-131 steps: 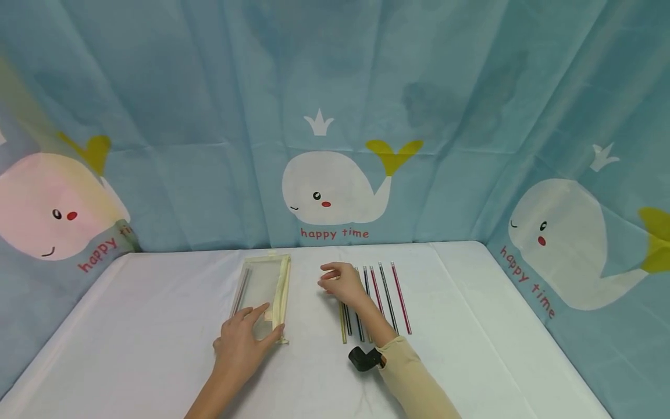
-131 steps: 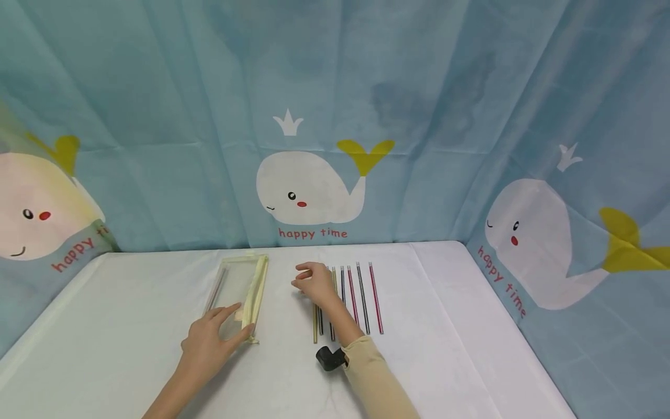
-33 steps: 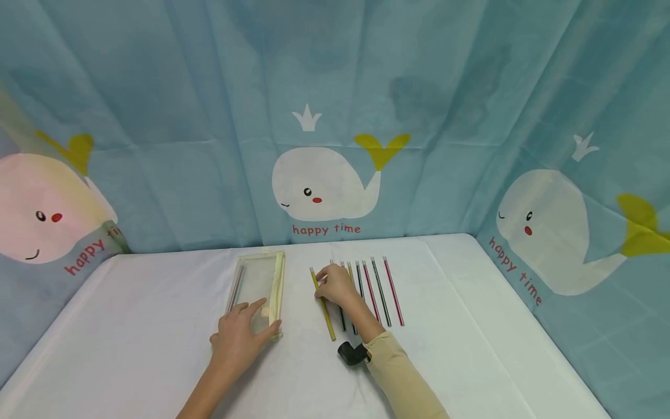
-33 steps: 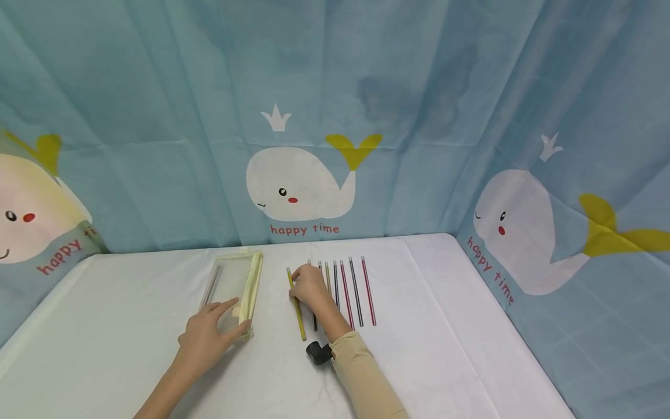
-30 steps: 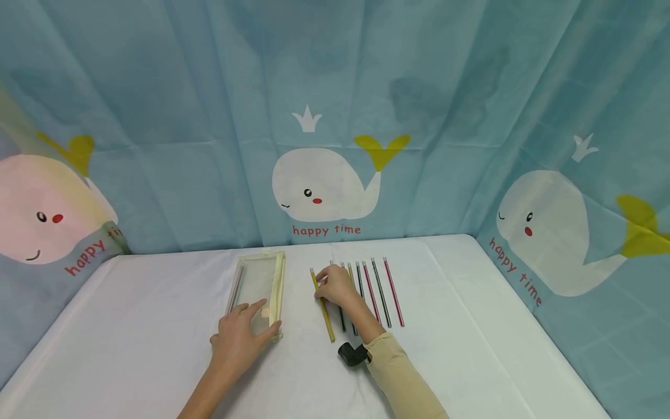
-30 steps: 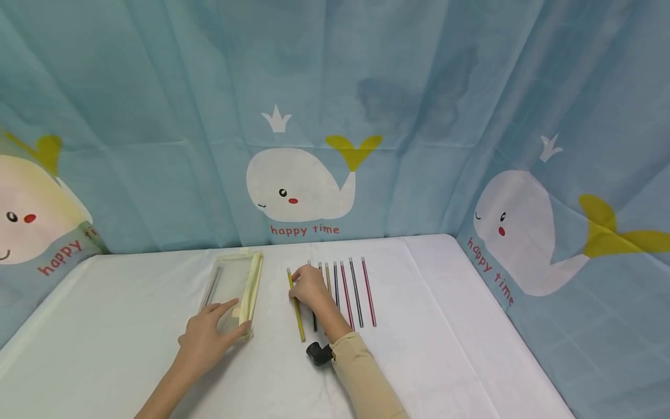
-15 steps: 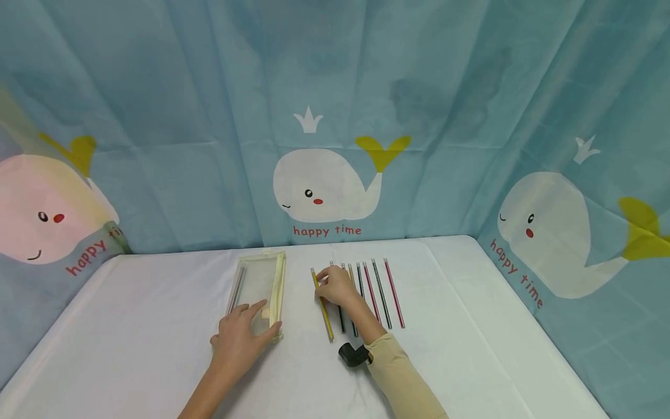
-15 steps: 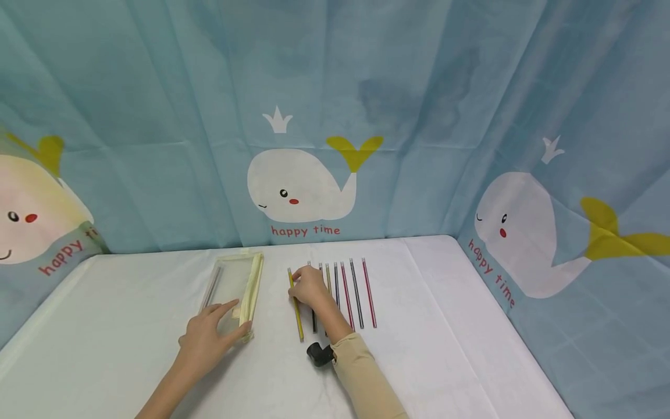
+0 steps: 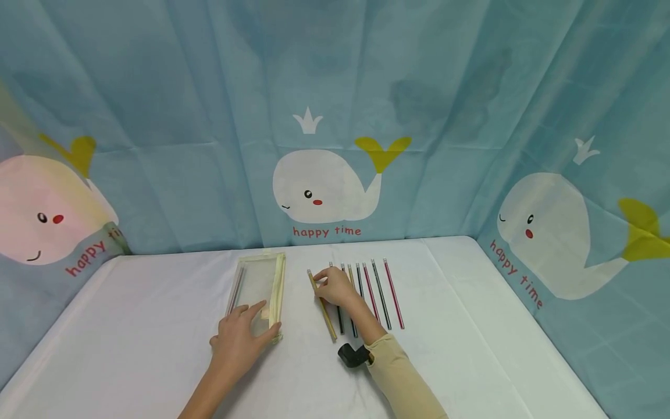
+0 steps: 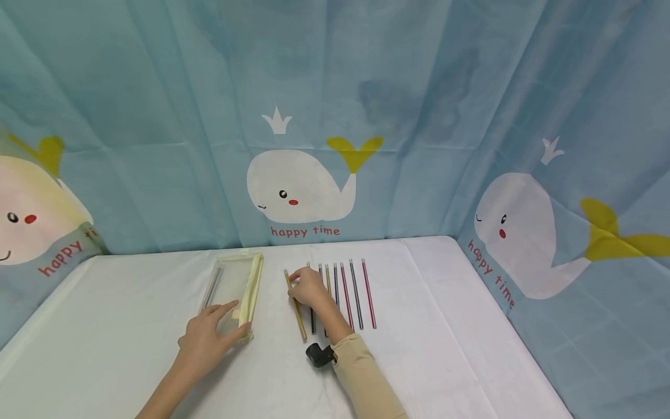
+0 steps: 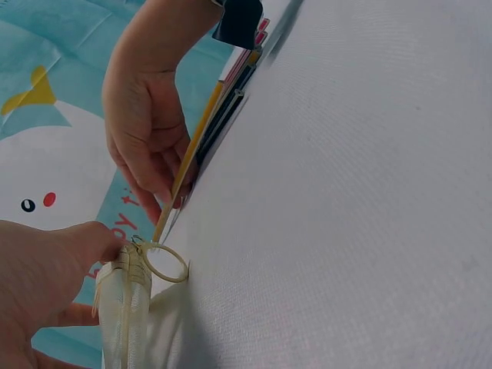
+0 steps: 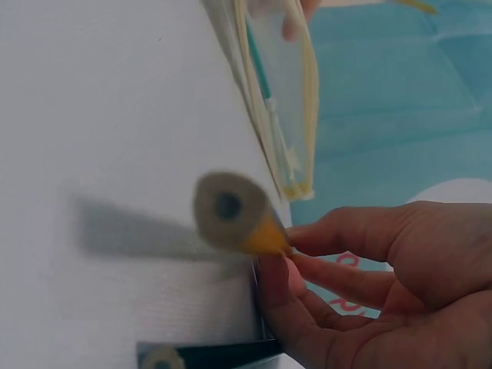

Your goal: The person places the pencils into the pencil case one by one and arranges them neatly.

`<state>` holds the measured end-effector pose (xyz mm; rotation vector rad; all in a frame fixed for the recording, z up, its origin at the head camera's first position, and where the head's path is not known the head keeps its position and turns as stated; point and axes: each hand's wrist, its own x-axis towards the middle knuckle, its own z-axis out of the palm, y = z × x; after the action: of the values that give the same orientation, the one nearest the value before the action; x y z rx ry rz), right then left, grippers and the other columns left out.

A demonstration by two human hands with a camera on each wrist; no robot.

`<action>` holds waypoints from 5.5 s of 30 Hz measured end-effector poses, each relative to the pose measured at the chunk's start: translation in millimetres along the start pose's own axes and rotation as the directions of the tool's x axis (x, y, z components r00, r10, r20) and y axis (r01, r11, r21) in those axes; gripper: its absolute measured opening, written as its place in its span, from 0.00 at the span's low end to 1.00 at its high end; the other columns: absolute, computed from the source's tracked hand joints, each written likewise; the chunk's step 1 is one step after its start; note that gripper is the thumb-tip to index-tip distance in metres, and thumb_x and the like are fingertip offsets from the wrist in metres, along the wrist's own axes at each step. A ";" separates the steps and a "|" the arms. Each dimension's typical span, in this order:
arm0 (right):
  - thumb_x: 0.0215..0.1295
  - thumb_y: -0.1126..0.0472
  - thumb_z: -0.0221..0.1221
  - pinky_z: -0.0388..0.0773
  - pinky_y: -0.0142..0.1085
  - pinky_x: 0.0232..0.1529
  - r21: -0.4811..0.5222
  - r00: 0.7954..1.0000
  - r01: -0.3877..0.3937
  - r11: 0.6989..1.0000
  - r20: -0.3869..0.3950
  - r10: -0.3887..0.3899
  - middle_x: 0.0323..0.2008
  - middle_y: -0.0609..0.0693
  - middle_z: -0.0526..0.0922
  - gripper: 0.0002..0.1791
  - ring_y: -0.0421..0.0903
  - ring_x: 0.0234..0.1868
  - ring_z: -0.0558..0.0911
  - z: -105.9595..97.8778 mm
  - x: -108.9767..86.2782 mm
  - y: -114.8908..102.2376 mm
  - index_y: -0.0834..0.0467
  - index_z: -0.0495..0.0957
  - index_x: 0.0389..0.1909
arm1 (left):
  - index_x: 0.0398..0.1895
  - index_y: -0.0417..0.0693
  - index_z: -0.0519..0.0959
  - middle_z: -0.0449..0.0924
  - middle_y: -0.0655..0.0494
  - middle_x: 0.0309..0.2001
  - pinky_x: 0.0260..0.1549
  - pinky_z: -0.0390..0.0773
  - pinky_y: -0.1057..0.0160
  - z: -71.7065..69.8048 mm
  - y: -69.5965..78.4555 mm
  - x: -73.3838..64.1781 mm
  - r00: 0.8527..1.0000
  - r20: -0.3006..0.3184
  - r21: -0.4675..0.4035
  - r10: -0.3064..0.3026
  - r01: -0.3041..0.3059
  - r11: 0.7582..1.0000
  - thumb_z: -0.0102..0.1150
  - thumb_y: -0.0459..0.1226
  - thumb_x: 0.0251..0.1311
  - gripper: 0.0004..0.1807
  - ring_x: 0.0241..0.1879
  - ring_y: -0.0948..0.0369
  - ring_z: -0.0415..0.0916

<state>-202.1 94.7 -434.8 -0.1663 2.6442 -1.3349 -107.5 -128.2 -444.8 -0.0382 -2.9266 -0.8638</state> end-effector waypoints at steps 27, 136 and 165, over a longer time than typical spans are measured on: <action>0.66 0.71 0.63 0.85 0.37 0.34 0.193 0.999 -0.033 0.981 0.014 0.031 0.39 0.59 0.88 0.20 0.46 0.32 0.87 -2.1 1.7 2.5 0.70 0.82 0.58 | 0.69 0.46 0.80 0.75 0.30 0.66 0.42 0.70 0.17 -1.0 1.5 -1.1 1.000 -0.012 0.000 -0.002 0.002 1.000 0.73 0.53 0.63 0.34 0.63 0.23 0.70; 0.63 0.74 0.67 0.86 0.32 0.27 0.431 0.999 -0.034 0.902 0.016 0.030 0.33 0.62 0.90 0.19 0.39 0.19 0.83 58.1 43.0 -28.2 0.71 0.82 0.56 | 0.69 0.46 0.80 0.74 0.29 0.66 0.42 0.71 0.18 -2.3 1.4 0.7 1.000 0.007 0.018 -0.017 0.017 1.000 0.72 0.54 0.63 0.35 0.62 0.23 0.71; 0.63 0.78 0.65 0.89 0.39 0.31 0.456 0.999 -0.007 0.890 -0.035 0.026 0.37 0.65 0.90 0.19 0.55 0.30 0.91 78.0 44.7 -36.0 0.75 0.80 0.56 | 0.69 0.46 0.79 0.74 0.30 0.66 0.43 0.70 0.18 -0.7 2.1 -0.1 1.000 0.005 0.005 -0.017 0.017 1.000 0.73 0.53 0.63 0.35 0.62 0.23 0.70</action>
<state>-229.2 4.2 -456.0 -0.0518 2.2684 -1.9216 -107.2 -126.8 -443.1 -0.0155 -2.9378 -0.8597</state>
